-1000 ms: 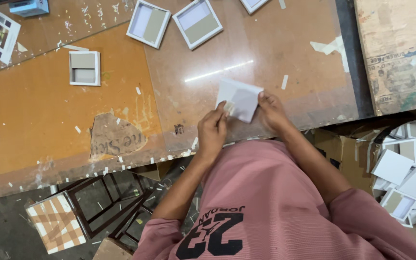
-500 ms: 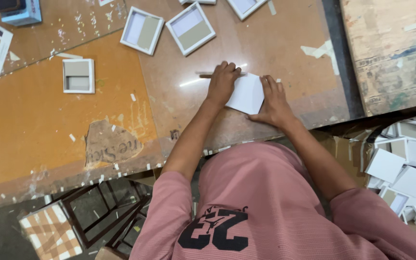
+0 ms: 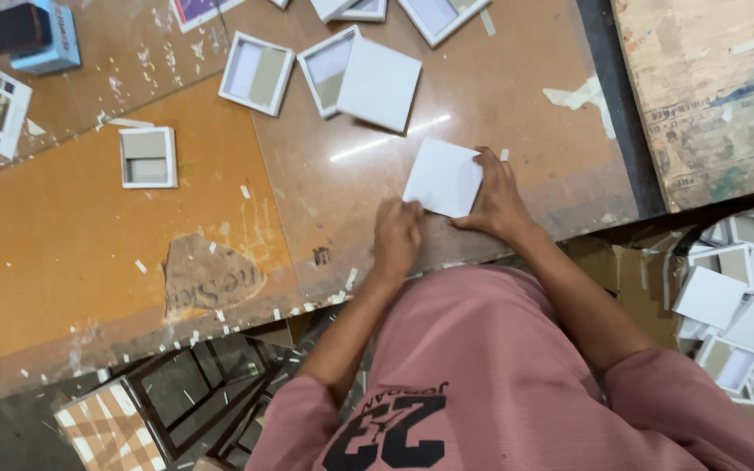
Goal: The person assembles small white picture frames by hand. They pick up frame parts, align them, and press them together on a workbench, then place the completed frames aside.
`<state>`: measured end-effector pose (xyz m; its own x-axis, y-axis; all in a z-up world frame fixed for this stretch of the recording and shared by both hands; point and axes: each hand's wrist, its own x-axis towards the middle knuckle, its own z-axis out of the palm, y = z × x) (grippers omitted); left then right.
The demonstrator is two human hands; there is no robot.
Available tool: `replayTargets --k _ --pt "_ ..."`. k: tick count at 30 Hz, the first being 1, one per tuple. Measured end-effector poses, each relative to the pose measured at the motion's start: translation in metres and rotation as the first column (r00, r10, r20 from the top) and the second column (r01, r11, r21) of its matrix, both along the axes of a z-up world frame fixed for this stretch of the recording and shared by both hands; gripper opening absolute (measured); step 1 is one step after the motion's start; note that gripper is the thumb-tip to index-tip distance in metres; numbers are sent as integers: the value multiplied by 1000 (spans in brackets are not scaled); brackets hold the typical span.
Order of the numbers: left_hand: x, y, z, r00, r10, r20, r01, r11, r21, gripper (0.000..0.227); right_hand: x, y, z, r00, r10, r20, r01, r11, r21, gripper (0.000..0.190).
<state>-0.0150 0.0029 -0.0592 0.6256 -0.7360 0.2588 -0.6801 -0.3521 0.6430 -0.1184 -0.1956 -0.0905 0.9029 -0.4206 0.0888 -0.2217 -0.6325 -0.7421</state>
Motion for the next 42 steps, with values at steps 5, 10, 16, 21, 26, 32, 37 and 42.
replayTargets --k 5,10,16,21,26,32,37,42 --pt "31 -49 -26 968 178 176 -208 962 174 24 -15 11 -6 975 194 -104 -176 971 160 142" --pt "12 -78 -34 973 7 230 -17 999 44 21 -16 5 -19 975 218 -36 -209 961 179 139" --pt "-19 -60 -15 916 -394 77 377 910 170 18 -10 2 -3 993 112 44 -114 992 46 134" --pt "-17 1 -24 896 -443 -24 439 878 192 22 -11 11 21 954 170 -248 -185 982 -41 118" --pt "-13 96 -29 895 -408 178 378 908 179 37 -21 -7 13 992 106 -66 -111 990 -85 109" --pt "-19 134 -48 912 -216 350 131 959 251 38 -219 -53 -3 877 -480 15 453 838 305 118" --pt "-19 101 -41 952 -97 290 37 978 206 28 -380 -86 10 423 -894 -147 878 444 -179 127" --pt "37 43 -35 987 160 8 -160 983 94 8 -288 -112 -21 295 -952 -84 902 248 354 97"
